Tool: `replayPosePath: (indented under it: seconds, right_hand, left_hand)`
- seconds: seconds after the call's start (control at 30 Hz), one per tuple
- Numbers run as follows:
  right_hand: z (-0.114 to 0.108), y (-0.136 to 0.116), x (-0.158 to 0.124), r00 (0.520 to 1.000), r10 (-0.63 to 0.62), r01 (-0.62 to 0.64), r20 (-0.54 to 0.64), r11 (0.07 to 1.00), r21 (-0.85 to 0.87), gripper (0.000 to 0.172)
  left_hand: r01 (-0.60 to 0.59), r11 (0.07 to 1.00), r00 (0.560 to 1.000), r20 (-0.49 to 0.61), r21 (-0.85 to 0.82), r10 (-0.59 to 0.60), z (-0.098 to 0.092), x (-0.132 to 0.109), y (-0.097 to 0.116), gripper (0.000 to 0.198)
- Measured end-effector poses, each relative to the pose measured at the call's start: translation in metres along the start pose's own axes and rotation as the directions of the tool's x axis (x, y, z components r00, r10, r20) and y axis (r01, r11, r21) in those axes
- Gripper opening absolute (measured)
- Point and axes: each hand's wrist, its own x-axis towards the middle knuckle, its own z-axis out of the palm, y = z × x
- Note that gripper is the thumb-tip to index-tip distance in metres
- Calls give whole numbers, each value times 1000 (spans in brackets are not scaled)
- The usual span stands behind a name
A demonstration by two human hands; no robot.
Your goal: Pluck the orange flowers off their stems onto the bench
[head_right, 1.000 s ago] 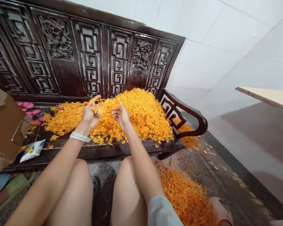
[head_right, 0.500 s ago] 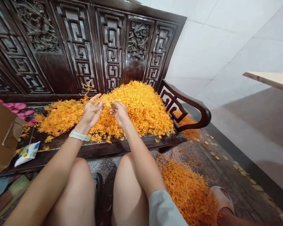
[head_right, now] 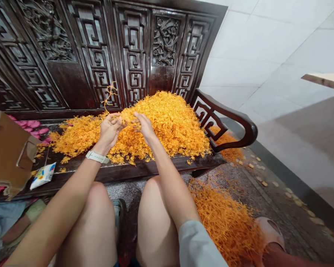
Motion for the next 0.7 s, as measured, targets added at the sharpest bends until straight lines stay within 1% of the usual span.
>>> replayPosePath:
  seconds: [0.07,0.17,0.27,0.33,0.43,0.5,0.63,0.7]
  right_hand:
    - [1,2,-2,998,18,-13,54,996,-91,42]
    - [5,5,-6,990,44,-27,136,992,-127,43]
    - [7,5,-9,975,73,-53,212,994,-98,45]
    - [6,5,-9,962,83,-65,261,995,-76,43]
    - [3,7,-8,952,91,-80,293,995,-51,37]
    - [2,10,-7,940,117,-118,321,993,-17,36]
    - [4,14,-7,903,162,-197,399,979,48,41]
    - [7,14,-7,901,163,-195,401,980,38,40]
  left_hand:
    - [2,1000,1000,7,-4,-2,2,-2,0,25]
    - [-13,1000,1000,-8,-25,13,3,-4,0,24]
    - [-26,998,999,-32,-55,25,1,-1,-1,26]
    - [-33,997,999,-43,-66,30,-1,1,-2,30]
    - [-54,997,997,-64,-54,50,-3,4,-3,34]
    - [-54,998,996,-73,-41,51,-5,5,-4,34]
    - [-1,997,998,-70,-81,-5,-5,5,-2,34]
    - [33,993,998,-54,-110,-39,-3,5,-1,34]
